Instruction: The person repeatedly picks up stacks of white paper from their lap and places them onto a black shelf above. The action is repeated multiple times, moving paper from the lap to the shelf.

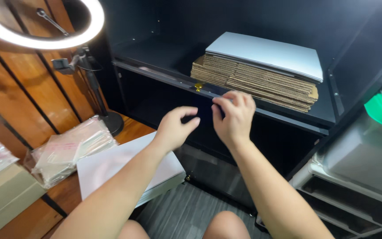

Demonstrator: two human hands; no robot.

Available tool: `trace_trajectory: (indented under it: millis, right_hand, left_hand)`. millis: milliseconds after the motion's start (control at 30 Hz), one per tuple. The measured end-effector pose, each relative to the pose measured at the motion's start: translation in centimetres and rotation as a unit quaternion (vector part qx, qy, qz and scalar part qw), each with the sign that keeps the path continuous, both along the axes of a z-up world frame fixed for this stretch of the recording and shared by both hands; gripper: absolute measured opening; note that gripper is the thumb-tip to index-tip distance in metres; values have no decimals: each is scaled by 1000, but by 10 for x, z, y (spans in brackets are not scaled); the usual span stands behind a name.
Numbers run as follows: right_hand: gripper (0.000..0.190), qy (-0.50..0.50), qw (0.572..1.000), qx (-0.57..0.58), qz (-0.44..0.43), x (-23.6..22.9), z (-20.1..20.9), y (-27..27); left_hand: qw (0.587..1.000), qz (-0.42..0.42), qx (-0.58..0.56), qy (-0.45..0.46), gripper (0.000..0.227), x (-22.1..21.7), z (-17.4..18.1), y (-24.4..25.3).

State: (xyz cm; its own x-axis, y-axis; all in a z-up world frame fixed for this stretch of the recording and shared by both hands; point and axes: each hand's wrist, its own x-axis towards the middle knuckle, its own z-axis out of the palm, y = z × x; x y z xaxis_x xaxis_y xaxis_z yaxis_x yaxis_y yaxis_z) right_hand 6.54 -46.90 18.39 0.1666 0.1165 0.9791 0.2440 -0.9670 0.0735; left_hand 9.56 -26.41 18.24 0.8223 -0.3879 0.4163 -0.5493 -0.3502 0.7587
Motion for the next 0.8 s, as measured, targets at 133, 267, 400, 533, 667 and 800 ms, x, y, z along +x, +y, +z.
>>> trace_trajectory:
  millis: [133,267,400,533,667,800]
  right_hand:
    - [22,35,997,19,69,9,-47,47]
    - [13,172,972,71,141,17,-103,94]
    - [15,287,936,102,174,23,-159,136]
    - [13,355,909,101,197,13,-182,169]
    - [40,450,851,54,265,6,-194,180]
    - [68,495,805,28,324,4,-215,180]
  left_hand:
    - [998,13,2,66,39,-34,-55,75]
    - [980,148,-15,133,33,-47,-114,148]
    - [941,306,-21,143,31,-64,-158,208]
    - [917,391,13,77,26,-70,-207,244]
    - [894,444,40,33,30,-58,-262,273]
    - [887,454,15,84,36,-68,-267,280]
